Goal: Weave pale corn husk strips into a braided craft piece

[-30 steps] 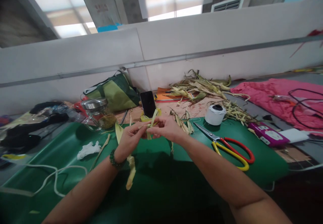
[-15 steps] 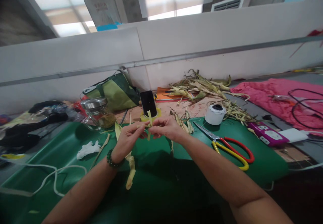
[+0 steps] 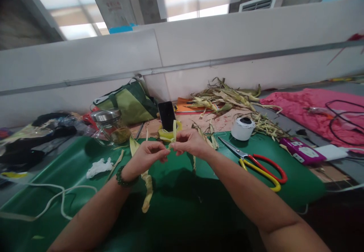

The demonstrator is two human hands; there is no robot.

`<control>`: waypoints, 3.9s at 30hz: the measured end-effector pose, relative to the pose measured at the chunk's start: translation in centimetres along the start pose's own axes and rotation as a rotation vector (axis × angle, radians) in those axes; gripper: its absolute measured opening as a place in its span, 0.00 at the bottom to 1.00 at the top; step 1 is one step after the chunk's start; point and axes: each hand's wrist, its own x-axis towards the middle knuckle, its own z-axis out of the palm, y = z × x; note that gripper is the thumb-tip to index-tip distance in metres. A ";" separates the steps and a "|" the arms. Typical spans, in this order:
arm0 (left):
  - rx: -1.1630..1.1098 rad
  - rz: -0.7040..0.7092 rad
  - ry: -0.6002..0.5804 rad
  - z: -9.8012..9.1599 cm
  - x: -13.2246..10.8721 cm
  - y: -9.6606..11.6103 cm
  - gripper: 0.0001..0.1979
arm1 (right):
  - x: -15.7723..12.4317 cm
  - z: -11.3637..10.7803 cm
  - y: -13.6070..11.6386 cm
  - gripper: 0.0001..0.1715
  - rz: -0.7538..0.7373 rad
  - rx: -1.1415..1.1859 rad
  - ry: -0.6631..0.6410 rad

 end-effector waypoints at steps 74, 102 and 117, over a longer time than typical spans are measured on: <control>-0.046 -0.051 -0.109 -2.2 0.4 -0.1 0.18 | -0.3 -0.9 -0.1 0.17 -0.127 -0.096 0.025; -0.241 -0.050 0.054 -1.5 0.9 -0.4 0.19 | 0.1 -0.3 0.8 0.28 0.061 -0.216 -0.053; -0.241 -0.055 0.218 -1.3 0.7 -0.4 0.21 | -2.3 1.2 0.1 0.25 -0.472 -1.020 -0.092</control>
